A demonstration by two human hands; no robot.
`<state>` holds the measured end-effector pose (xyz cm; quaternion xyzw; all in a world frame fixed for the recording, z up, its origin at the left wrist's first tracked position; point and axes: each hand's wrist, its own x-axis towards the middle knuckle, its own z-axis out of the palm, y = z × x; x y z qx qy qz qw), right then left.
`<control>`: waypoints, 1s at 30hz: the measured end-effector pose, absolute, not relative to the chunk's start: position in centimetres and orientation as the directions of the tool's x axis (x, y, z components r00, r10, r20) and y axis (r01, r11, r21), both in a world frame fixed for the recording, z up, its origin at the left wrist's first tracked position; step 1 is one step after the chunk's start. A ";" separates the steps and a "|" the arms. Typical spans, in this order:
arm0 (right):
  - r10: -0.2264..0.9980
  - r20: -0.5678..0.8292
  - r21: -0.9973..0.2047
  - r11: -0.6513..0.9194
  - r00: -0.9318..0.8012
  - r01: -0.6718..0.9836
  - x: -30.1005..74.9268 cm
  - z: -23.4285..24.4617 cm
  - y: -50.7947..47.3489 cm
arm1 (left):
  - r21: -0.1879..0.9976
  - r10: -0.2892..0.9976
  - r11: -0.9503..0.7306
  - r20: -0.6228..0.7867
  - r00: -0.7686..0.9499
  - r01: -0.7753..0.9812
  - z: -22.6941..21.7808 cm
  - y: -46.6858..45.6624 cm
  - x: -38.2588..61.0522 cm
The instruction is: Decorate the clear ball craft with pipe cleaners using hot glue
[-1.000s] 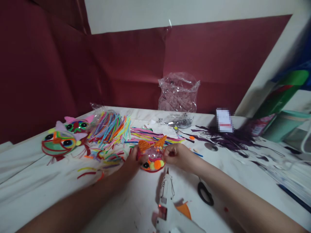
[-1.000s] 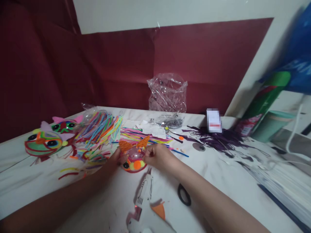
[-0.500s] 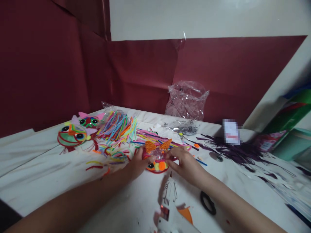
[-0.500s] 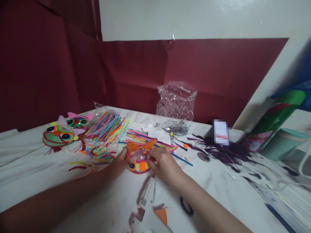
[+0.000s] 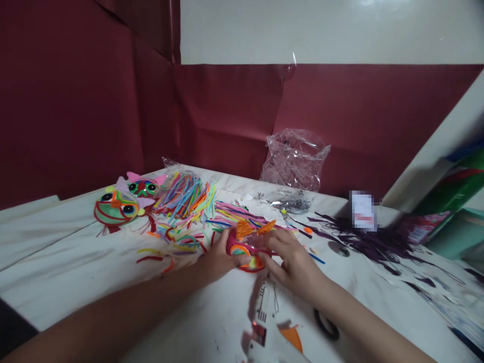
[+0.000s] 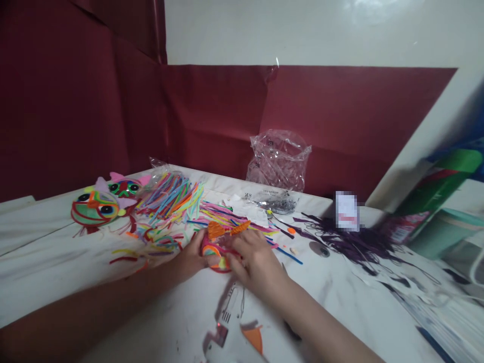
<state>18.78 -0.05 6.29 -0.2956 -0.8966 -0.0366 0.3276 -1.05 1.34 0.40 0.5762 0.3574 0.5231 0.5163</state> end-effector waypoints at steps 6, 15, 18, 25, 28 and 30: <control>0.414 0.596 0.059 0.832 -0.688 0.552 18.2 5.6 -0.3 | 0.961 0.937 -0.229 0.260 0.235 -0.153 0.3 1.4 -1.0; 0.356 0.641 0.075 0.852 -0.679 0.518 19.3 5.7 0.7 | 0.933 0.947 -0.085 0.185 0.263 -0.350 0.1 2.2 -1.5; 0.366 0.638 0.048 0.859 -0.678 0.509 19.5 5.6 0.9 | 0.939 0.959 -0.102 0.180 0.218 -0.328 0.4 2.0 -1.1; 0.406 0.617 -0.007 0.859 -0.674 0.511 19.6 5.7 1.0 | 0.934 0.938 -0.262 0.305 0.162 -0.241 -1.0 2.8 -0.5; 0.423 0.610 -0.044 0.862 -0.670 0.505 19.6 5.7 1.1 | 0.920 0.917 -0.312 0.357 0.177 -0.238 -1.7 3.3 -0.5; 0.453 0.612 -0.089 0.854 -0.648 0.513 19.7 5.6 1.1 | 0.919 0.909 -0.322 0.368 0.195 -0.229 -1.8 3.4 -0.5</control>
